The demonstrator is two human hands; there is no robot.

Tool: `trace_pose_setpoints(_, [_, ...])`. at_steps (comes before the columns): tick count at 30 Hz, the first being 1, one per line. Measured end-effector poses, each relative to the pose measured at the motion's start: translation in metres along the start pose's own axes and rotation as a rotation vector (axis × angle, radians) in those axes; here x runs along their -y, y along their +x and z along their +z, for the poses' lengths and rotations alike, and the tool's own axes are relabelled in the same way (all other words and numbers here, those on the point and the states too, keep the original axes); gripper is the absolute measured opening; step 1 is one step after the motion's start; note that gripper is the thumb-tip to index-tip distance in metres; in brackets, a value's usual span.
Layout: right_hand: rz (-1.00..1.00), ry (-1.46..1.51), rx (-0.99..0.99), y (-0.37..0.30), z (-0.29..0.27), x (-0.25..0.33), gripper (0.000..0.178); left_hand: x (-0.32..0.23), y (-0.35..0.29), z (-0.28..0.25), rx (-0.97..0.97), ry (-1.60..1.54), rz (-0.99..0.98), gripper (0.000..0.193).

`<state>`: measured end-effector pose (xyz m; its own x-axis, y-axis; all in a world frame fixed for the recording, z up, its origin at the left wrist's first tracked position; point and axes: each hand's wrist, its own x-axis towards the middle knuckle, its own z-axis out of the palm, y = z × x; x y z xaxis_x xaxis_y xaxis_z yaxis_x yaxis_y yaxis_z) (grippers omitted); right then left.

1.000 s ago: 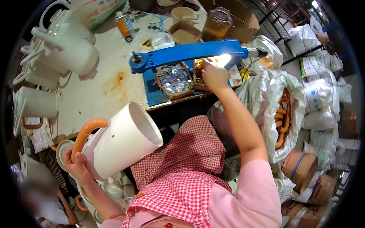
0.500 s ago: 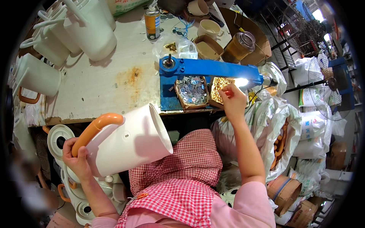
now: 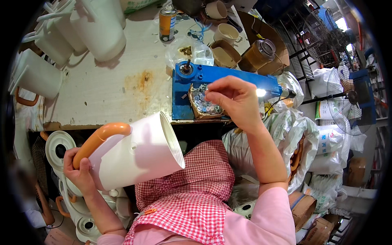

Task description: The person assembles white thermal bottles by picking up bottle shells, attaching orange handles, and inserting small metal components using a blue mechanical press at a workstation.

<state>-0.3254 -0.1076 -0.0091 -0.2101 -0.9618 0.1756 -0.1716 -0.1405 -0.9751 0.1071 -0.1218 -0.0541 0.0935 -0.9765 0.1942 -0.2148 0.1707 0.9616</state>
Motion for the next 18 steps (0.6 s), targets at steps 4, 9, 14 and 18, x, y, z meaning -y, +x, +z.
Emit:
trace_pose_setpoints(4, [-0.039,-0.083,-0.098,0.016,0.007,0.009,0.01,0.006,0.0,-0.006,-0.005,-0.008,-0.023,0.048])
trace_pose_setpoints(9, [-0.065,-0.072,-0.103,0.038,0.012,0.0,0.01,0.003,-0.003,-0.004,0.004,-0.006,-0.004,0.046])
trace_pose_setpoints(14, [-0.209,-0.267,0.017,0.068,0.014,0.001,0.016,0.002,-0.004,-0.001,-0.001,-0.019,0.0,0.045])
trace_pose_setpoints(18, [-0.198,-0.303,0.073,0.077,0.017,-0.003,0.014,0.003,-0.005,-0.001,-0.004,-0.011,0.001,0.046])
